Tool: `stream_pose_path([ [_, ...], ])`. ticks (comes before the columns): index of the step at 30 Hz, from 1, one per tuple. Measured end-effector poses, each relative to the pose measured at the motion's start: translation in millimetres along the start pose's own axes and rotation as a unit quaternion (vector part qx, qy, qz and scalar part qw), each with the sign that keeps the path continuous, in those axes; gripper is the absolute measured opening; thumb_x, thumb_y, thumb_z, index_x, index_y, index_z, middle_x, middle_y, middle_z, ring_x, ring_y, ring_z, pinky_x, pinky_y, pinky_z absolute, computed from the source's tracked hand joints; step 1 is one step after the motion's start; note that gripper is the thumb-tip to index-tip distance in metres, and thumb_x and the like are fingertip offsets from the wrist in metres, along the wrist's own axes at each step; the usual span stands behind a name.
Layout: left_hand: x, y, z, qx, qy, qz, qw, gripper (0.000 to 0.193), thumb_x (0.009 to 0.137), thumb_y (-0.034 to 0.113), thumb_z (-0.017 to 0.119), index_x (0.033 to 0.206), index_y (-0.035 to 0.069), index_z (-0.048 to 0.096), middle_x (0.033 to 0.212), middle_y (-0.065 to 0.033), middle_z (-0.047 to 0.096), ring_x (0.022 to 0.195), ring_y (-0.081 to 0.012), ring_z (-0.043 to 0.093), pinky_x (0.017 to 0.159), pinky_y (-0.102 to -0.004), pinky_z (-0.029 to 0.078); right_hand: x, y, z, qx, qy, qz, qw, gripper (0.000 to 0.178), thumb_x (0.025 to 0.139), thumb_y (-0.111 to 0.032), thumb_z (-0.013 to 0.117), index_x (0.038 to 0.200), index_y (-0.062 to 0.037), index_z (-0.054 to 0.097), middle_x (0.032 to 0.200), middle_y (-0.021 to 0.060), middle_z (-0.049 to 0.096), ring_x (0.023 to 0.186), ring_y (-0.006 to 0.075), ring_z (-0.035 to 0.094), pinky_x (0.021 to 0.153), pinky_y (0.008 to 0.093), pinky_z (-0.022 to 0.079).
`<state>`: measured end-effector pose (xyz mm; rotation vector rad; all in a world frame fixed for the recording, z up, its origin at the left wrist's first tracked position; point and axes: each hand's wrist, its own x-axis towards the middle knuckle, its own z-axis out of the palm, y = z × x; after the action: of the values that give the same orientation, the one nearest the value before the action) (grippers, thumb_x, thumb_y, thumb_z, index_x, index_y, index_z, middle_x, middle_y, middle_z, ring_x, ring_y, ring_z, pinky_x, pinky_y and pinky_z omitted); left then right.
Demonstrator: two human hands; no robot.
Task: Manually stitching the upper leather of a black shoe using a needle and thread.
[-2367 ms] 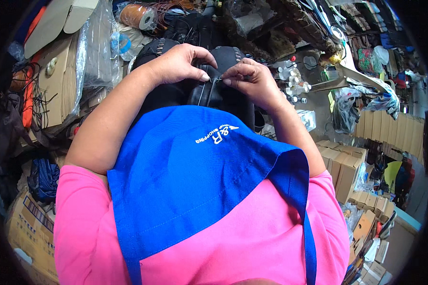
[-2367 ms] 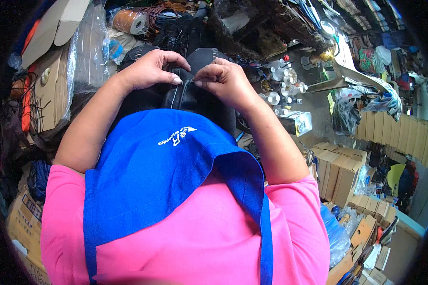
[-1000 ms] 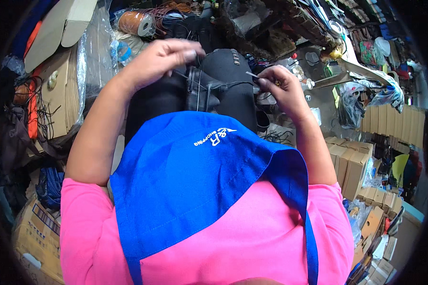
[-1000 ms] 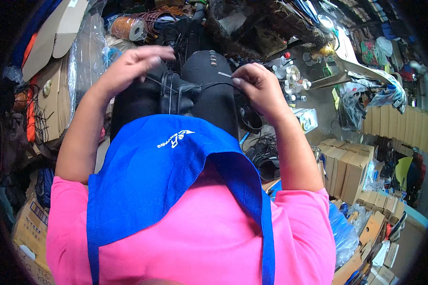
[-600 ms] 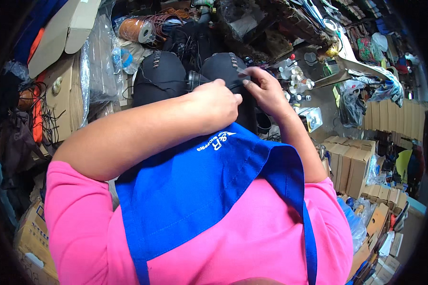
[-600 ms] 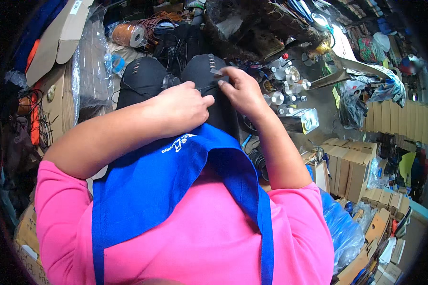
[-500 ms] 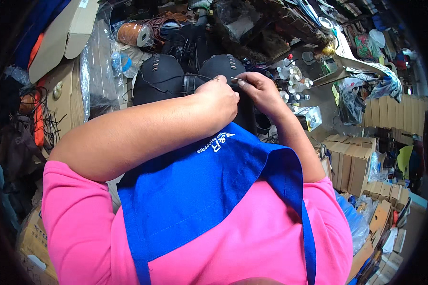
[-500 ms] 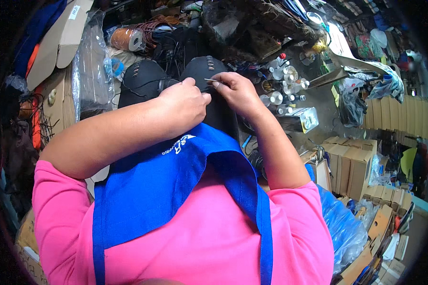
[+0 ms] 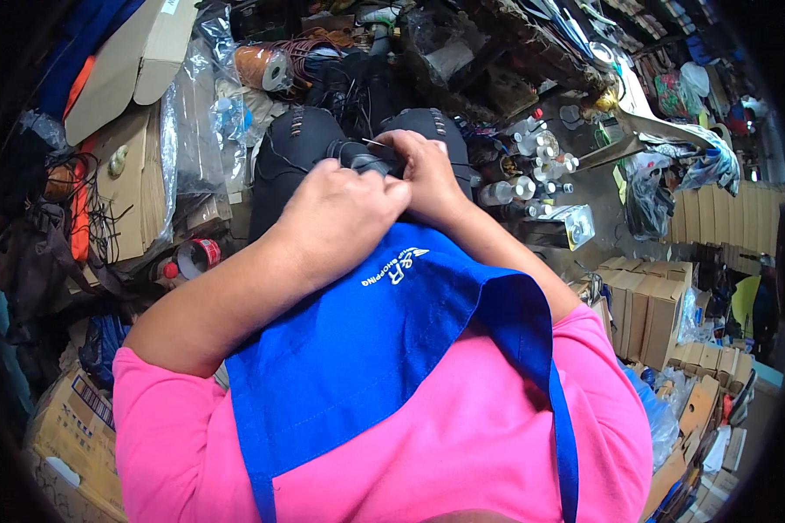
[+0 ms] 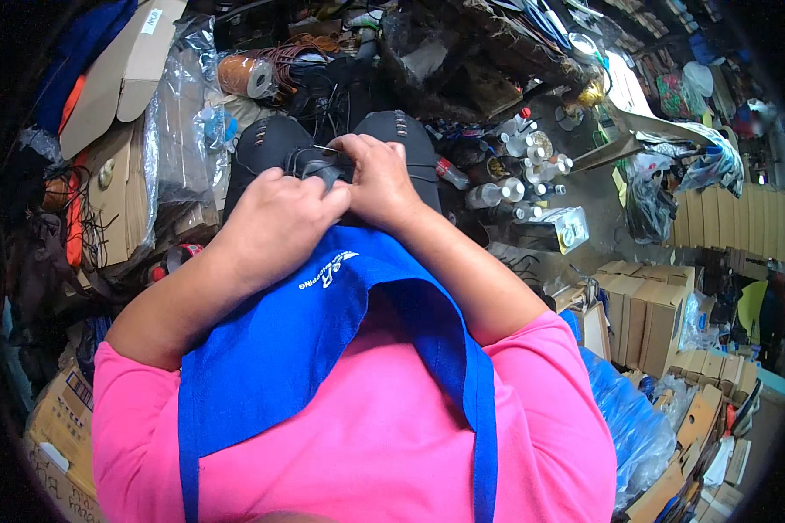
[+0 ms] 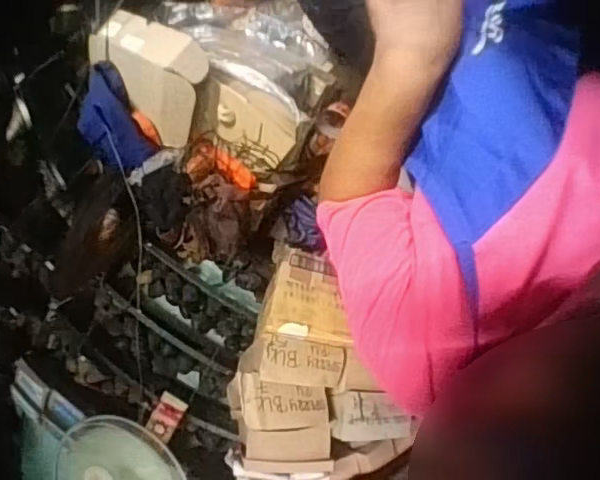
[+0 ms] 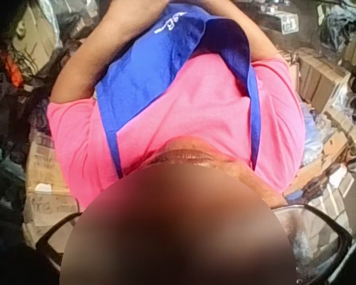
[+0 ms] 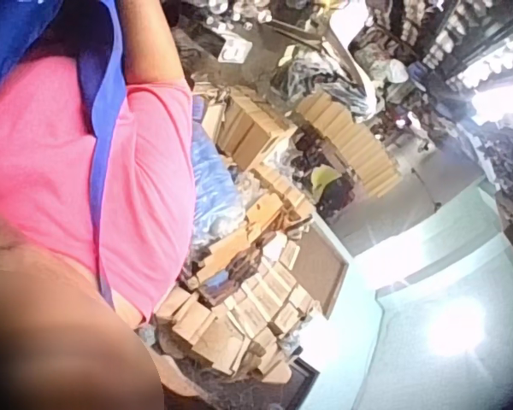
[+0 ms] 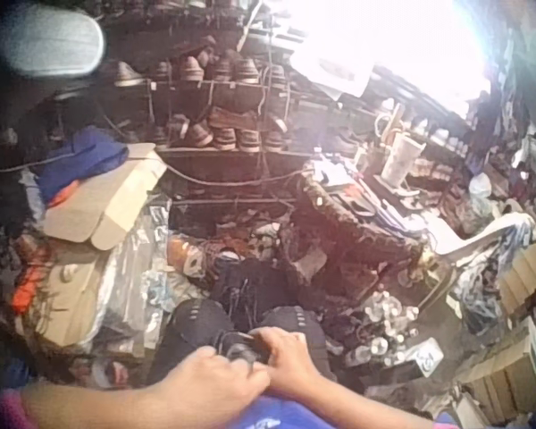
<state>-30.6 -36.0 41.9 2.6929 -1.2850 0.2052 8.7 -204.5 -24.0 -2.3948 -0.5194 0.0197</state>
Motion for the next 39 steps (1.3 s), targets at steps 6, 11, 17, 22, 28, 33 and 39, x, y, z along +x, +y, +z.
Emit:
stream_pose_path([
  [6,-18,-11,13,-0.07,-0.008,-0.076,0.995,0.004,0.079,0.012,0.051,0.082,0.012,0.055,0.065,-0.0067,0.06,0.064,-0.0232,0.064,0.059,-0.0354,0.047,7,-2,25,0.328,-0.018,0.113,0.938,0.041,0.069,-0.001,0.069,0.107,-0.0011,0.054,0.098,0.0094,0.059,0.093,0.0178,0.056,0.082,0.0287,0.046],
  [11,-23,-8,39,-0.186,0.089,-0.069,0.976,0.006,0.075,0.008,0.057,0.078,0.01,0.051,0.064,-0.0082,0.055,0.062,-0.0267,0.059,0.058,-0.0387,0.045,5,-3,28,0.388,-0.025,0.207,0.898,0.047,0.069,0.0,0.072,0.11,-0.0023,0.048,0.096,0.0046,0.056,0.09,0.011,0.054,0.081,0.0243,0.046],
  [17,-23,-5,48,-0.235,0.122,-0.06,0.962,0.011,0.074,0.006,0.06,0.076,0.008,0.049,0.064,-0.0082,0.052,0.062,-0.0272,0.057,0.057,-0.0384,0.043,6,-2,34,0.314,0.002,0.185,0.931,0.045,0.068,-0.002,0.074,0.105,-0.0044,0.049,0.092,0.0017,0.053,0.081,0.0076,0.049,0.072,0.0216,0.043],
  [22,-22,-2,44,-0.252,0.123,-0.052,0.958,0.011,0.073,0.006,0.059,0.075,0.009,0.049,0.064,-0.0073,0.051,0.062,-0.0262,0.056,0.057,-0.0374,0.043,5,3,29,0.362,-0.033,0.156,0.919,0.047,0.066,-0.001,0.073,0.106,-0.0029,0.049,0.088,0.0036,0.053,0.079,0.0088,0.049,0.07,0.0227,0.043],
  [28,-21,-1,45,-0.247,0.121,-0.011,0.961,0.011,0.071,0.008,0.058,0.075,0.01,0.048,0.064,-0.0062,0.049,0.062,-0.0241,0.056,0.058,-0.0364,0.042,-1,-2,21,0.411,-0.058,0.17,0.894,0.045,0.068,-0.002,0.074,0.107,-0.0042,0.049,0.091,0.002,0.053,0.078,0.0075,0.048,0.071,0.022,0.042],
  [33,-20,2,48,-0.259,0.122,-0.009,0.958,0.011,0.071,0.009,0.058,0.076,0.01,0.049,0.064,-0.0056,0.049,0.062,-0.0238,0.055,0.058,-0.0361,0.042,-1,5,31,0.395,-0.056,0.242,0.884,0.042,0.069,-0.002,0.073,0.102,-0.0056,0.049,0.091,0.0008,0.05,0.08,0.0069,0.047,0.072,0.0215,0.04],
  [39,-19,-2,50,-0.251,0.1,0.012,0.963,0.01,0.072,0.011,0.058,0.078,0.01,0.05,0.065,-0.0056,0.05,0.064,-0.0238,0.057,0.06,-0.0355,0.043,3,5,34,0.255,0.015,0.186,0.949,0.038,0.068,-0.007,0.072,0.099,-0.001,0.051,0.083,0.0099,0.058,0.076,0.0171,0.055,0.069,0.0285,0.046],
])
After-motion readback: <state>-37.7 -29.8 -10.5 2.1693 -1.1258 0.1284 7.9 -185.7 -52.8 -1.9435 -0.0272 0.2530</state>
